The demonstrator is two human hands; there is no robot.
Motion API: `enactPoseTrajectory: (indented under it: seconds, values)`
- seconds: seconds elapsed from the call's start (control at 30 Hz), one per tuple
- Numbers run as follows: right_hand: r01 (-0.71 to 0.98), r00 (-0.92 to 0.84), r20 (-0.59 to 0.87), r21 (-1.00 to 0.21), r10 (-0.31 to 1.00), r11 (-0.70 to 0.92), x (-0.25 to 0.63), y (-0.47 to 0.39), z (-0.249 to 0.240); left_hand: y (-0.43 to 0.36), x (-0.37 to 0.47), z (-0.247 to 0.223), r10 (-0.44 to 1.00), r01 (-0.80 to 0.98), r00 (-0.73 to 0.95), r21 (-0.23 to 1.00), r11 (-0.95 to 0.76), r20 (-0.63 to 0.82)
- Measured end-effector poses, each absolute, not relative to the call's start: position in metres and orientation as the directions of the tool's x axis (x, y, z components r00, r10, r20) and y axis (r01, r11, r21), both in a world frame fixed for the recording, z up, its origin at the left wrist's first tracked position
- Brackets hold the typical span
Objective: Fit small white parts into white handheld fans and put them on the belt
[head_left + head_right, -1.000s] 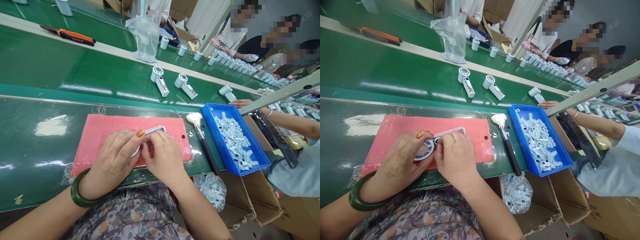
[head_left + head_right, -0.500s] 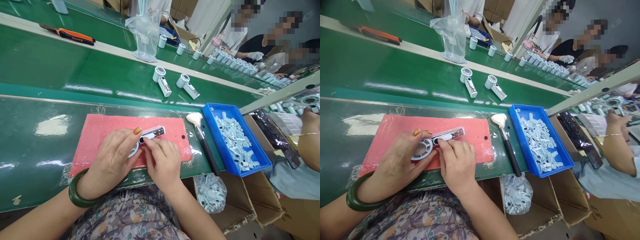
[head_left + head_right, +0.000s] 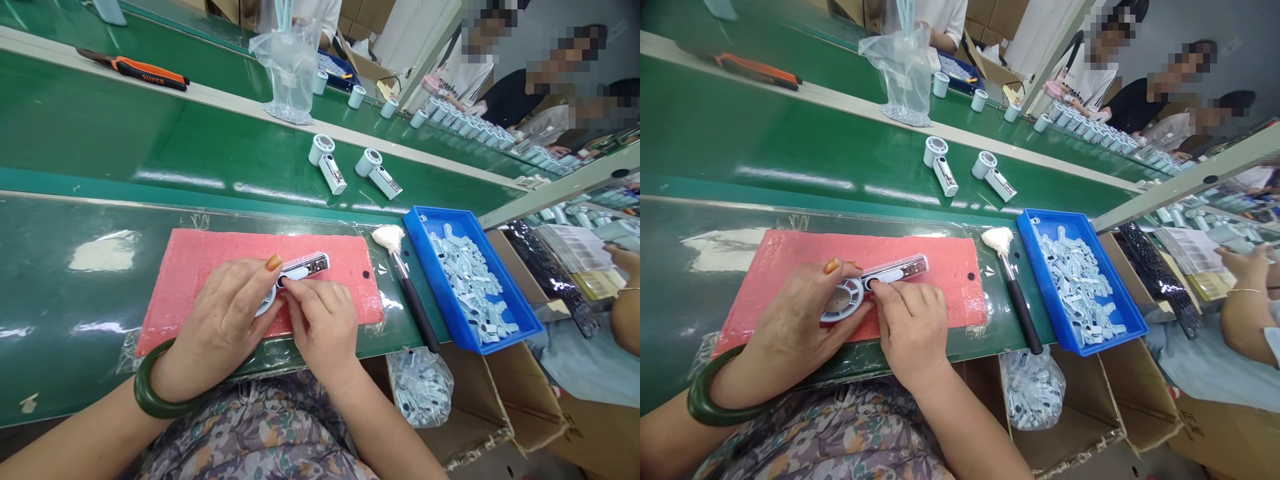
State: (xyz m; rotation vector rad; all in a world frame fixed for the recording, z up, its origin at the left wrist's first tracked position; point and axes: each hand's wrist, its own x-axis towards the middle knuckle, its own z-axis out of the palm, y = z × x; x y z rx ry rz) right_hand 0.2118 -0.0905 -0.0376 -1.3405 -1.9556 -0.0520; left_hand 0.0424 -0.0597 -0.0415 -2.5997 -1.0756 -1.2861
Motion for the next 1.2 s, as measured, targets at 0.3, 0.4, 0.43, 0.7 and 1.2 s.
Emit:
enactPoseTrajectory:
  seconds: [0.3, 0.4, 0.43, 0.7, 1.2]
  values:
    - [0.742, -0.122, 0.567, -0.493, 0.815, 0.454, 0.211, -0.091, -0.038, -0.059, 0.042, -0.039, 0.532, 0.581, 0.422, 0.232, -0.780, 0.734]
    - [0.749, -0.086, 0.566, -0.506, 0.820, 0.428, 0.212, -0.090, -0.034, -0.060, 0.043, -0.038, 0.535, 0.584, 0.422, 0.232, -0.778, 0.732]
    - [0.761, -0.084, 0.569, -0.493, 0.818, 0.422, 0.212, -0.088, -0.033, -0.060, 0.043, -0.037, 0.535, 0.585, 0.424, 0.230, -0.778, 0.731]
    - [0.870, -0.213, 0.563, -0.264, 0.799, 0.418, 0.213, -0.075, -0.022, -0.060, 0.042, -0.034, 0.562, 0.604, 0.439, 0.234, -0.762, 0.701]
    - [0.920, -0.362, 0.439, 0.027, 0.823, 0.390, 0.208, -0.069, -0.004, -0.060, 0.042, -0.037, 0.524, 0.593, 0.443, 0.201, -0.780, 0.727]
